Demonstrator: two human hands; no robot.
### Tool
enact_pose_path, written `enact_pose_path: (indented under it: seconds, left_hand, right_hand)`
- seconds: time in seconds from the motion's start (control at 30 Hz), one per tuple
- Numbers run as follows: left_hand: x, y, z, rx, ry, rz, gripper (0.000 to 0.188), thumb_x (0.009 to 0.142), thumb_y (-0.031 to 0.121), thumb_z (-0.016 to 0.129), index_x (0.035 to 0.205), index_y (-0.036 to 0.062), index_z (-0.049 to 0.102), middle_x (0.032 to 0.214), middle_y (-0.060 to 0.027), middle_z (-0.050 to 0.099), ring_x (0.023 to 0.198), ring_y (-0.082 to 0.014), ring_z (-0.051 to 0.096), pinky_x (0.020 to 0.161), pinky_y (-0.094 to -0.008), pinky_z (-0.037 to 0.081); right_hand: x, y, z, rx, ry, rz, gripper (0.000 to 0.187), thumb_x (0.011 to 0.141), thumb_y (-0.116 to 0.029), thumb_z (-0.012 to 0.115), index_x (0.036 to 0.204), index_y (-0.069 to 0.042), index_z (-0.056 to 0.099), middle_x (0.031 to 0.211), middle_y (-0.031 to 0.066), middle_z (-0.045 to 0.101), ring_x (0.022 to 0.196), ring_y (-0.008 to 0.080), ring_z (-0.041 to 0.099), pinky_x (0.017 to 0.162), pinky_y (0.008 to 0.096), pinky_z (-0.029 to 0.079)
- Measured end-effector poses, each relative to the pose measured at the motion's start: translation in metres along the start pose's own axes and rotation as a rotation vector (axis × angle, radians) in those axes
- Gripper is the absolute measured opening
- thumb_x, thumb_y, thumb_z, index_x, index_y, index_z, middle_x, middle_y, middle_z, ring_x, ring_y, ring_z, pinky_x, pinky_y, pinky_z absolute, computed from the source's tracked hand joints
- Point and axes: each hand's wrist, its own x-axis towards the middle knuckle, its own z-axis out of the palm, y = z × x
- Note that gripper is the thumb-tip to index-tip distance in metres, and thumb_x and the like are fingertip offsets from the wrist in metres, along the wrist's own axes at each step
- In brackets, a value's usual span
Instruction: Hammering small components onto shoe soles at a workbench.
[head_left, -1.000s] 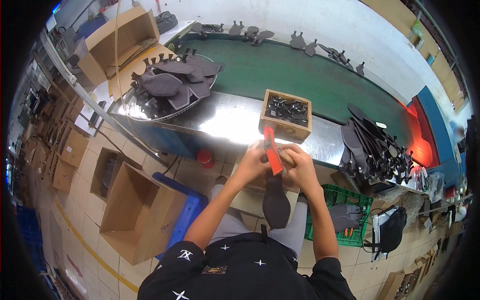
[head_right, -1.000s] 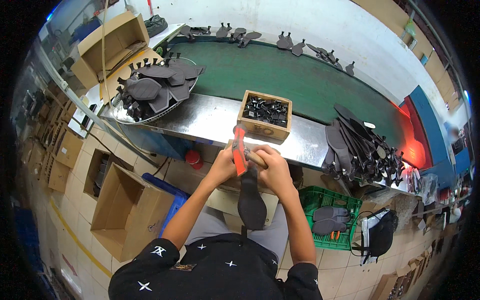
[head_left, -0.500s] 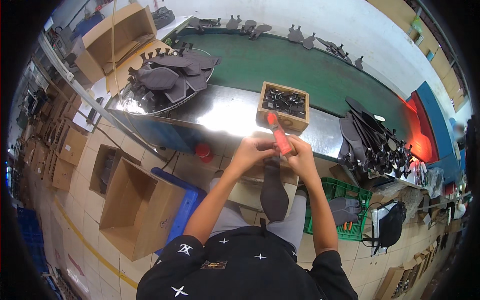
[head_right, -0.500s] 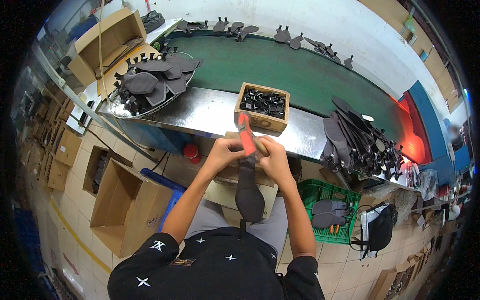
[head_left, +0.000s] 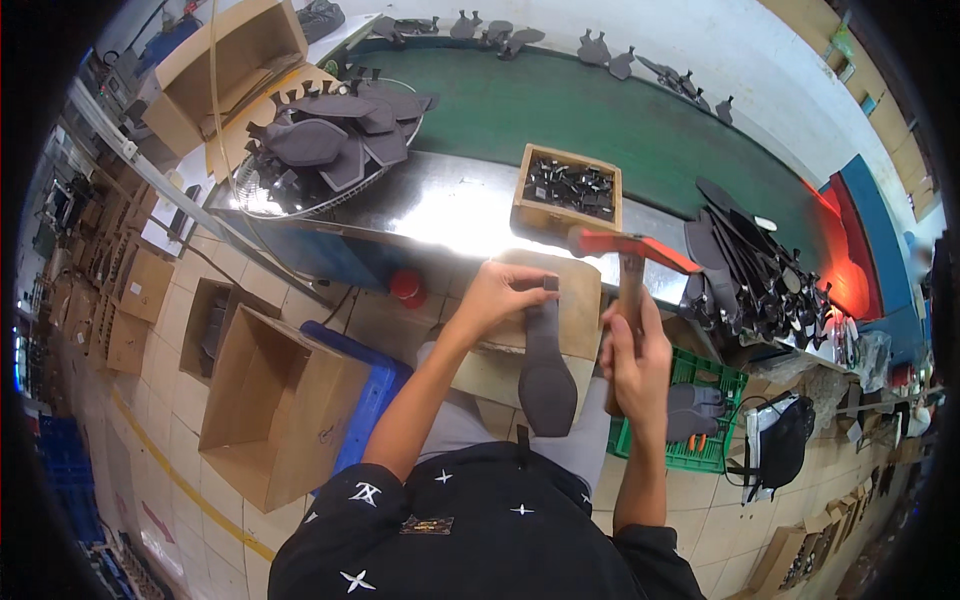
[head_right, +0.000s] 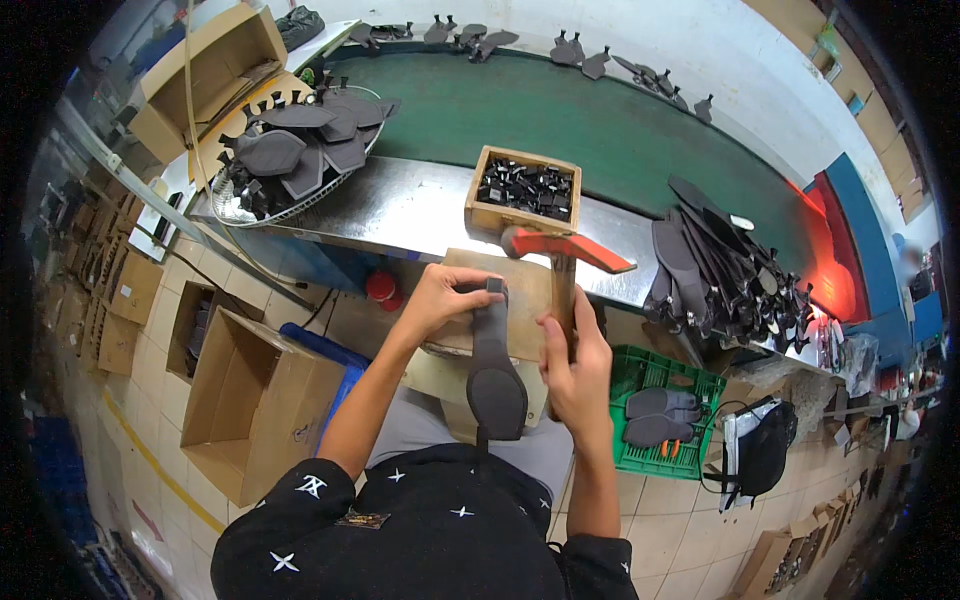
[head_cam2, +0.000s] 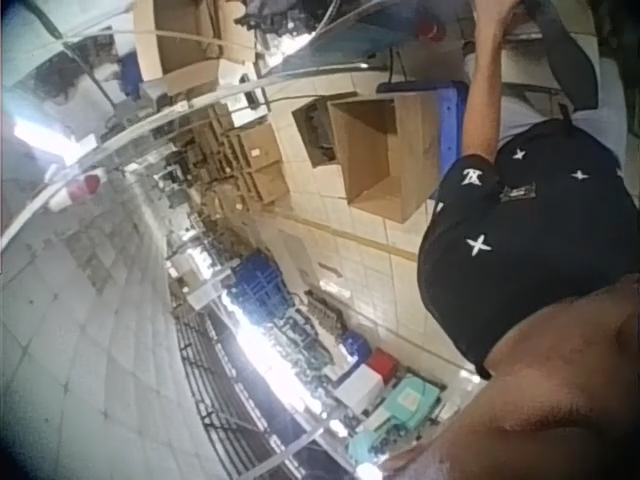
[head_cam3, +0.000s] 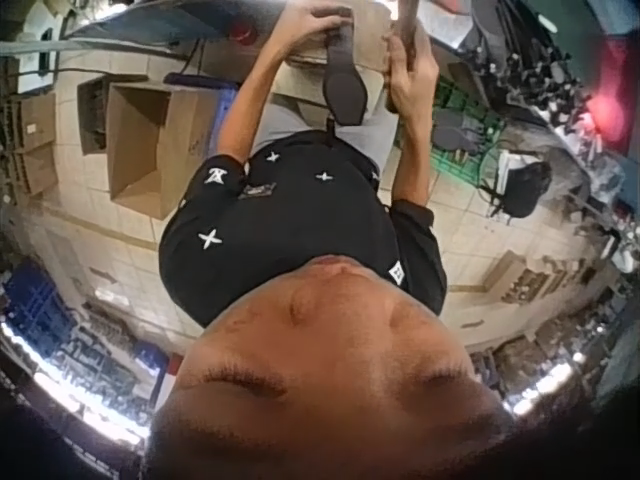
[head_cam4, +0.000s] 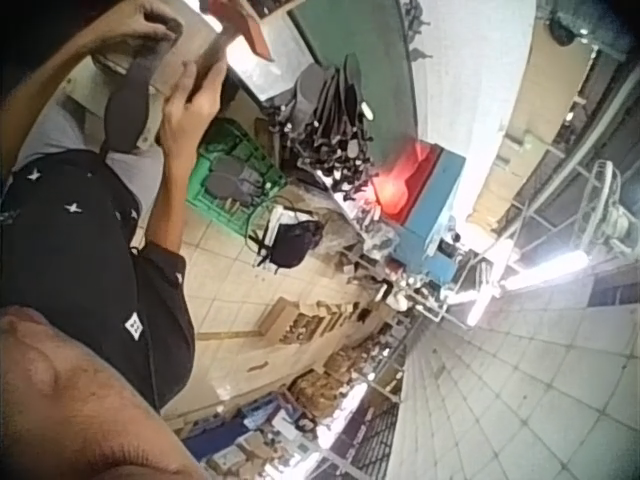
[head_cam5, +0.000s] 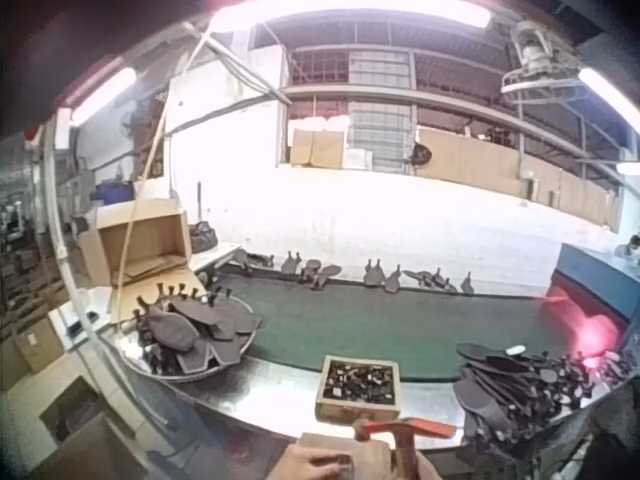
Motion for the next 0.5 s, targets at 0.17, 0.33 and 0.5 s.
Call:
enact_pose_path:
  seconds: [0.17, 0.33, 0.5]
  left_hand:
    - [0.002, 0.004, -0.002, -0.016, -0.018, -0.05, 0.026, 0.083, 0.005, 0.073, 0.108, -0.0029, 0.072, 0.093, -0.0042, 0.074, 0.084, -0.0064, 0.063, 0.077, -0.0229, 0.052]
    - [-0.001, 0.009, -0.001, -0.017, 0.012, -0.061, 0.026, 0.082, 0.004, 0.073, 0.107, -0.0031, 0.073, 0.092, -0.004, 0.074, 0.083, -0.0063, 0.063, 0.076, -0.0228, 0.052]
    - [-0.001, 0.01, 0.004, -0.1, 0.009, -0.007, 0.021, 0.083, 0.003, 0.073, 0.103, -0.0018, 0.075, 0.09, -0.0017, 0.074, 0.082, -0.005, 0.062, 0.072, -0.0217, 0.052]
  right_hand:
    - [-0.022, -0.015, -0.008, -0.593, -0.076, -0.478, 0.045, 0.095, 0.001, 0.055, 0.139, 0.002, 0.048, 0.096, 0.0141, 0.065, 0.067, 0.0189, 0.058, 0.065, 0.0299, 0.049]
    - [-0.013, -0.008, -0.001, -0.618, -0.209, -0.359, 0.052, 0.093, 0.002, 0.058, 0.143, 0.0, 0.043, 0.089, 0.0182, 0.057, 0.074, 0.0324, 0.057, 0.07, 0.0357, 0.049]
    - [-0.016, 0.009, 0.001, -0.605, -0.181, -0.417, 0.054, 0.092, 0.003, 0.058, 0.144, -0.002, 0.043, 0.09, 0.0186, 0.057, 0.074, 0.0336, 0.058, 0.07, 0.0365, 0.049]
